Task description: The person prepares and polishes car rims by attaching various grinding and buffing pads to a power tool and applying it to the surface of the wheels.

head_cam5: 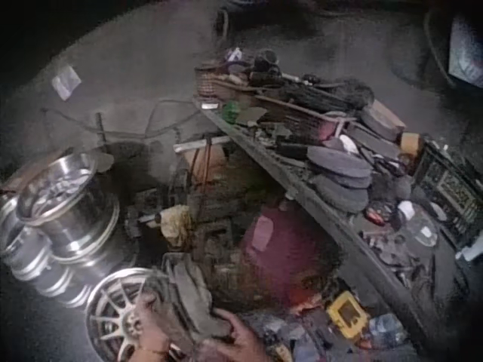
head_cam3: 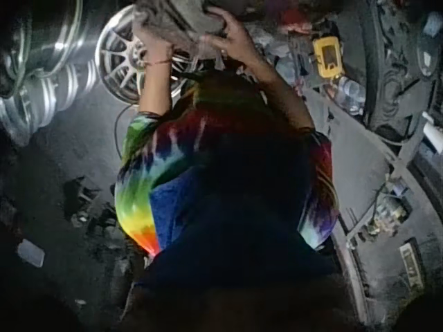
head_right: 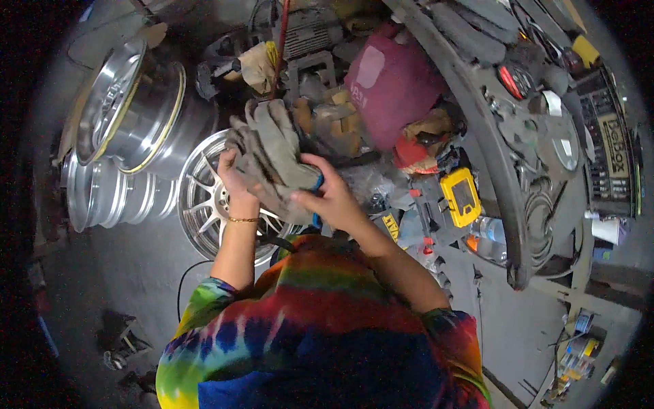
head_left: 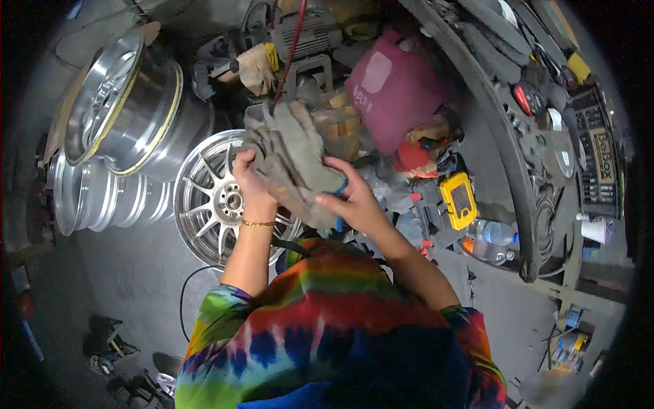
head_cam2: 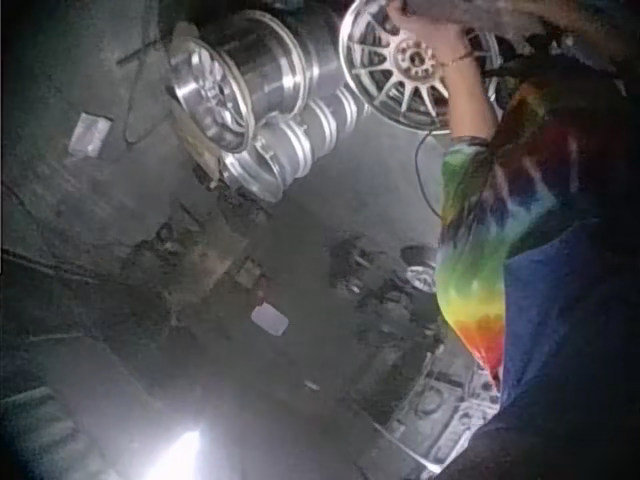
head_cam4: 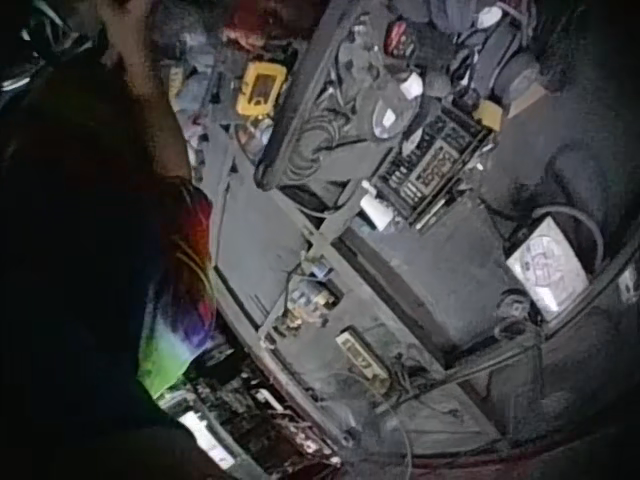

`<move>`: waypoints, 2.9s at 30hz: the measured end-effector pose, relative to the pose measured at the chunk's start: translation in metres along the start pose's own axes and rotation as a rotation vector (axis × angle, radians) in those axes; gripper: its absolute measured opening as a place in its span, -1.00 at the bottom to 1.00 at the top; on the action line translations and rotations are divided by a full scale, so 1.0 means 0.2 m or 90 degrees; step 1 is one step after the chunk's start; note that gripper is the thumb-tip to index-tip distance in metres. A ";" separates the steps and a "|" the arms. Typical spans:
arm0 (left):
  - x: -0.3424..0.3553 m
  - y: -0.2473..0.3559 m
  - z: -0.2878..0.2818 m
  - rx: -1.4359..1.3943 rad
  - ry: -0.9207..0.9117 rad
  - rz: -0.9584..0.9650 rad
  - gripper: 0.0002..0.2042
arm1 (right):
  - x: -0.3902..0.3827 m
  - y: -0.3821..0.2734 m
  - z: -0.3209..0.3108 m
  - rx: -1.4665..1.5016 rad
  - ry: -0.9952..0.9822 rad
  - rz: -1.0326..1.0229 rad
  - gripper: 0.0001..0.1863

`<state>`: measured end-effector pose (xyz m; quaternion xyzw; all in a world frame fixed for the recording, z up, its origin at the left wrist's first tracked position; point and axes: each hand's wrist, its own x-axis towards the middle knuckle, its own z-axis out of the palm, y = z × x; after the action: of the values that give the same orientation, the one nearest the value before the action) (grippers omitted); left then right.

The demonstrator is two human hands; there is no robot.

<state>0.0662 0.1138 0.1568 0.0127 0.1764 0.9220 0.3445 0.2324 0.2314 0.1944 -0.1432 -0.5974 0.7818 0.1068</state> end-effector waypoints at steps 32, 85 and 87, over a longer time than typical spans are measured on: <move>0.04 -0.58 0.63 1.162 -0.549 -0.237 -0.50 | -0.31 -0.42 -0.68 -0.261 -0.018 0.074 -0.71; -0.39 -0.77 -0.17 0.629 0.064 -0.287 -0.74 | -0.36 0.59 -0.32 -0.454 0.295 0.281 -0.59; -0.43 -0.78 -0.27 0.902 -0.057 -0.026 -0.72 | -0.35 0.60 -0.31 -0.434 0.341 0.281 -0.59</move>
<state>0.2216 0.1509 0.0620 0.2681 0.7193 0.5776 0.2778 0.3208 0.2310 0.0695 -0.4894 -0.7265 0.4810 0.0357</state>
